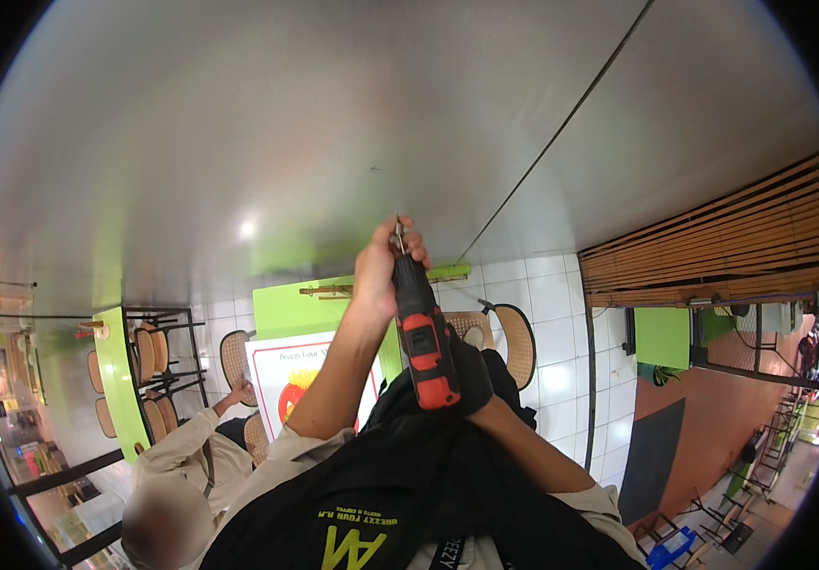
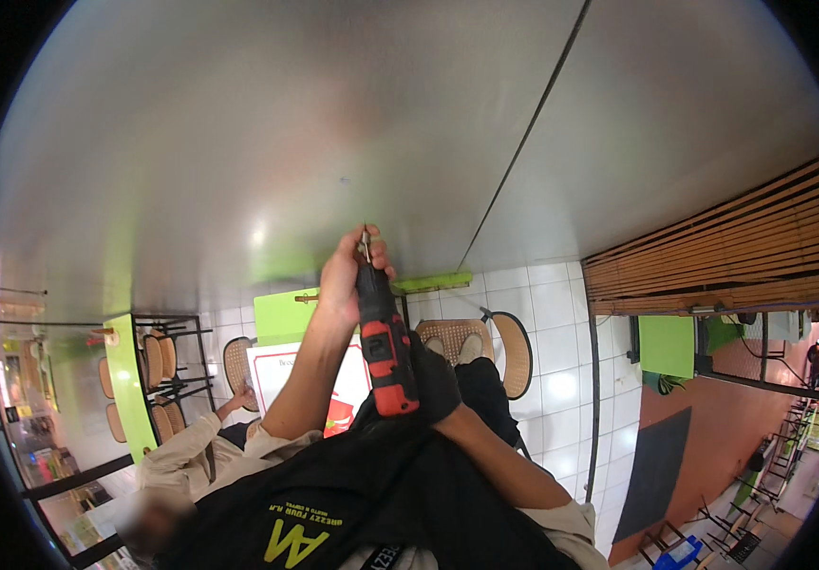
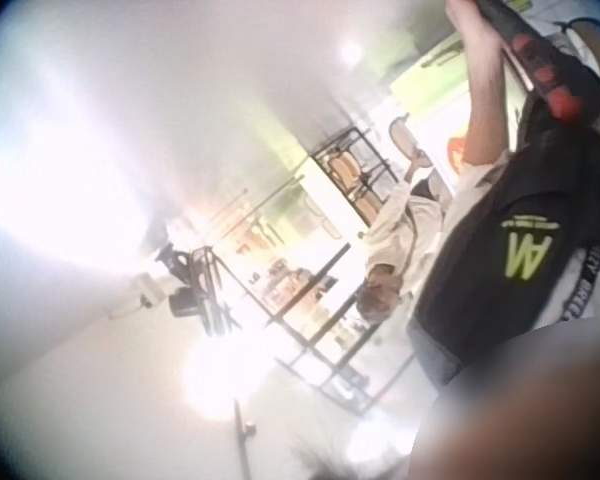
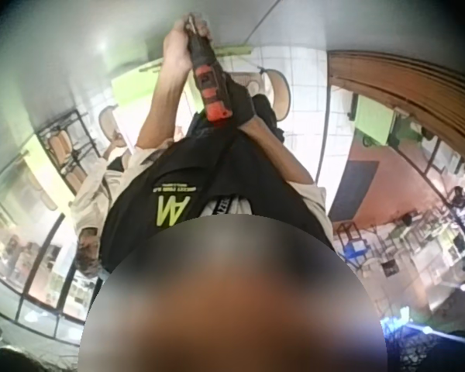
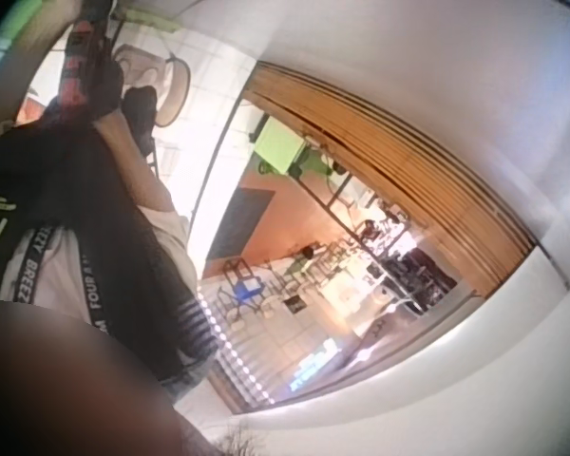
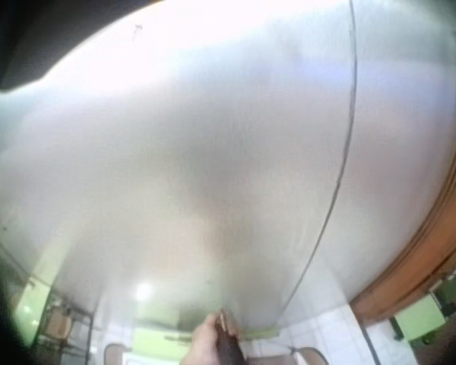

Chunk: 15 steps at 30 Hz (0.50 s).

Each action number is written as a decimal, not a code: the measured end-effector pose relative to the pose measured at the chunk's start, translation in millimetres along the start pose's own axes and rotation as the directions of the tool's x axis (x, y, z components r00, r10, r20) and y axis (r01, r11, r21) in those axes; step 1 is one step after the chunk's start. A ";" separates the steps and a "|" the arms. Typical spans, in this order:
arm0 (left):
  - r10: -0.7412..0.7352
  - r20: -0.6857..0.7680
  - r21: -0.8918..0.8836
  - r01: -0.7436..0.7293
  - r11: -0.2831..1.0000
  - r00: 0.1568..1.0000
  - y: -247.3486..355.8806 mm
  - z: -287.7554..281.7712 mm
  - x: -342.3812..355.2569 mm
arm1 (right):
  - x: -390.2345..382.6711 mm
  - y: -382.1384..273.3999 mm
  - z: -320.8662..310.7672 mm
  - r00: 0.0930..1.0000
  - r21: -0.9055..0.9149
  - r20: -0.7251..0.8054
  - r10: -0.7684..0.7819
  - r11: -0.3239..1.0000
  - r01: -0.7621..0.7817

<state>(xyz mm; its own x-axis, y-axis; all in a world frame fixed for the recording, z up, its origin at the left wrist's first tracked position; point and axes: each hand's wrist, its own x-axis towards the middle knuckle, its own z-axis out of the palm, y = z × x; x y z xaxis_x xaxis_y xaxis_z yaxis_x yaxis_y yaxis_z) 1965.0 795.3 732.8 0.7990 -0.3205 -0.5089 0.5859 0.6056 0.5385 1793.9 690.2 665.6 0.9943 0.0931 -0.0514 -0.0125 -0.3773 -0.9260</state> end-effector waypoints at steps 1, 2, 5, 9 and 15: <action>0.007 0.013 0.011 -0.007 1.000 1.000 5.2 0.8 1.0 | 6.7 -3.8 0.1 0.999 -0.023 0.010 0.043 0.999 -0.042; 0.013 0.031 0.020 -0.013 1.000 0.999 11.9 3.6 2.8 | 14.0 -9.2 -0.8 0.996 -0.052 0.015 0.085 0.995 -0.084; 0.035 0.105 0.008 -0.036 0.999 0.994 24.6 3.0 12.2 | 30.0 -30.0 -6.1 0.996 -0.017 -0.084 -0.008 1.000 0.007; 0.047 0.135 -0.006 -0.047 0.999 0.990 37.4 5.1 21.9 | 45.7 -34.8 -6.0 0.996 -0.014 -0.088 -0.025 1.000 0.024; 0.025 0.090 -0.019 -0.023 1.000 0.996 40.0 4.4 28.3 | 53.5 -32.3 -2.5 0.994 0.005 -0.098 -0.050 0.999 0.050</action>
<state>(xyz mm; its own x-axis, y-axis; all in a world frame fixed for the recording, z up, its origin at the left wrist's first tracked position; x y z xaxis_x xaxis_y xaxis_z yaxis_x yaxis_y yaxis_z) 2011.7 807.2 742.9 0.8221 -0.3701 -0.4326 0.5647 0.6266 0.5371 1847.7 705.1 693.8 0.9993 0.0210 0.0317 0.0372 -0.3679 -0.9291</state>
